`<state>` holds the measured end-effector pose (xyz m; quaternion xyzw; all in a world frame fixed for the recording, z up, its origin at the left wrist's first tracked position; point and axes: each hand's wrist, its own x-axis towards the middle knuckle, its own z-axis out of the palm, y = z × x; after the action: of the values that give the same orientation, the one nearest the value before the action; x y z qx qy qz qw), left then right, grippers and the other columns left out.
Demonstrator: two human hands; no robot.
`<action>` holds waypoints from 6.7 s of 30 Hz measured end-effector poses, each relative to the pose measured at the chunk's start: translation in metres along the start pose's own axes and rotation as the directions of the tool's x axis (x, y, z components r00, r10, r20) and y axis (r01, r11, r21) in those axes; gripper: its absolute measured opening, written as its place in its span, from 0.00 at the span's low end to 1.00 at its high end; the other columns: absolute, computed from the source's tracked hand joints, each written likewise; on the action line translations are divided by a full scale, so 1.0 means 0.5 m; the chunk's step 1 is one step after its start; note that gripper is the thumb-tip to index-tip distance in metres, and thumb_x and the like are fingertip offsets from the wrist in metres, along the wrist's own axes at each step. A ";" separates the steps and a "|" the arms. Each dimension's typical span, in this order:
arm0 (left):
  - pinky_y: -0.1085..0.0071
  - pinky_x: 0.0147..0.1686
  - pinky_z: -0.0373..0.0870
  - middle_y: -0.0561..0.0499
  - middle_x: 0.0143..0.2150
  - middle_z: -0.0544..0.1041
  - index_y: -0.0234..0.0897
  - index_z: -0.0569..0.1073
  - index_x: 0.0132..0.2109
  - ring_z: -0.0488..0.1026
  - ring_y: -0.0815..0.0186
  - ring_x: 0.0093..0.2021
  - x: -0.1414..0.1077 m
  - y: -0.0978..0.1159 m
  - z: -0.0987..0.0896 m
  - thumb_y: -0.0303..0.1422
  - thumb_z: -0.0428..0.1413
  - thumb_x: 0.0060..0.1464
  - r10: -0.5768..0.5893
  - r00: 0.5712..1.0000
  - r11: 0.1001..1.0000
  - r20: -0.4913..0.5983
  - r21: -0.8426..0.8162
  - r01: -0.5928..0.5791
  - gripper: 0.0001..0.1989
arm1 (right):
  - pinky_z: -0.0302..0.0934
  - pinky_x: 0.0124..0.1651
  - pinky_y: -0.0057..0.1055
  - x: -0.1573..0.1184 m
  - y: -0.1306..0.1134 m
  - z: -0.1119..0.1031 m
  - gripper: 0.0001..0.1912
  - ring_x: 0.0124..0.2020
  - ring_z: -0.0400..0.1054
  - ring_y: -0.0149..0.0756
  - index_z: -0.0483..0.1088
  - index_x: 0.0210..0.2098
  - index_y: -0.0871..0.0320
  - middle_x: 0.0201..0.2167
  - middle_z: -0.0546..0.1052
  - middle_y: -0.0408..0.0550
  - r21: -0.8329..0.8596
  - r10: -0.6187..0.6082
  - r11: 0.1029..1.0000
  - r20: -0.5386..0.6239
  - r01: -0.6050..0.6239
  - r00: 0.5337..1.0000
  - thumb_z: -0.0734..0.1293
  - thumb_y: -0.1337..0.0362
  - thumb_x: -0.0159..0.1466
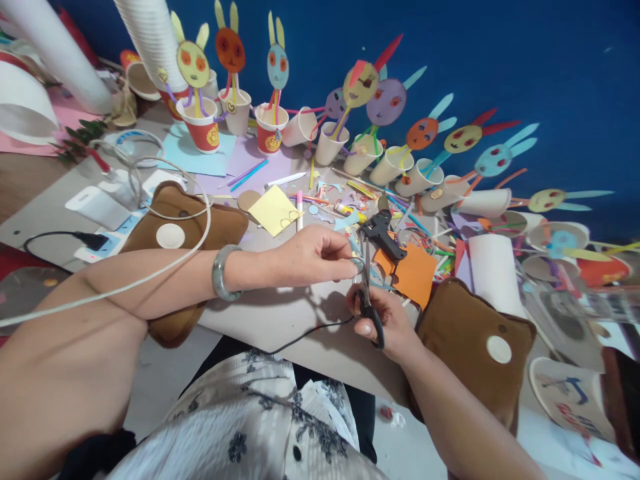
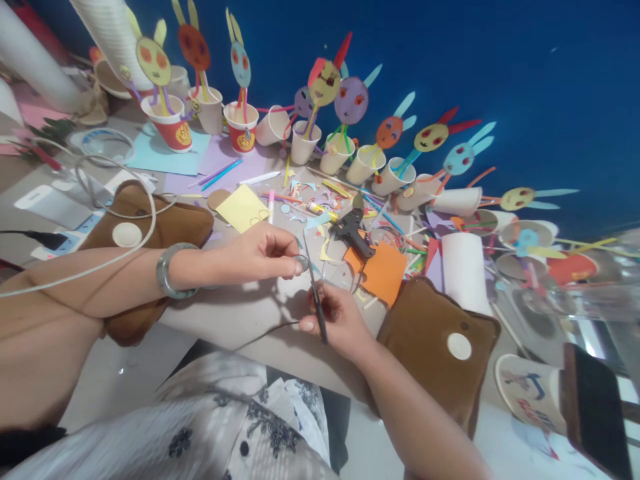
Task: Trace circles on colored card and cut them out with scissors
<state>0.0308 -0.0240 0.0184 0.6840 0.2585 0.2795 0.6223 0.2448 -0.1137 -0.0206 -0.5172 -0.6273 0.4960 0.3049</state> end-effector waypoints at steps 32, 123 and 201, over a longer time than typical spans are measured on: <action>0.75 0.26 0.57 0.58 0.21 0.63 0.35 0.64 0.24 0.60 0.75 0.25 0.000 -0.001 -0.006 0.33 0.58 0.50 0.087 0.996 0.996 0.020 0.003 -0.087 0.12 | 0.45 0.25 0.30 -0.003 -0.006 -0.001 0.38 0.22 0.50 0.28 0.61 0.21 0.56 0.20 0.62 0.39 0.036 0.021 0.999 0.020 -0.022 1.000 0.71 0.26 0.47; 0.76 0.27 0.62 0.55 0.23 0.69 0.35 0.68 0.27 0.64 0.74 0.26 0.005 -0.007 -0.014 0.33 0.59 0.51 0.127 0.989 0.992 -0.079 0.002 -0.127 0.10 | 0.45 0.25 0.31 0.000 -0.015 -0.001 0.37 0.20 0.48 0.27 0.59 0.19 0.55 0.18 0.62 0.39 0.087 0.022 0.996 -0.005 -0.021 1.000 0.72 0.28 0.48; 0.64 0.34 0.65 0.36 0.51 0.73 0.32 0.70 0.51 0.75 0.52 0.43 -0.178 -0.032 -0.125 0.29 0.54 0.56 -0.172 0.917 0.036 -0.359 0.928 0.370 0.16 | 0.49 0.36 0.35 0.052 0.077 -0.021 0.11 0.33 0.64 0.43 0.68 0.31 0.56 0.31 0.74 0.52 -0.936 -0.397 0.334 -0.030 0.114 0.917 0.67 0.55 0.62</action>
<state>-0.0767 -0.0405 0.0012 0.8355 0.5476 -0.0396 0.0222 0.2605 -0.0869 -0.0566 -0.5502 -0.8244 -0.0622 0.1176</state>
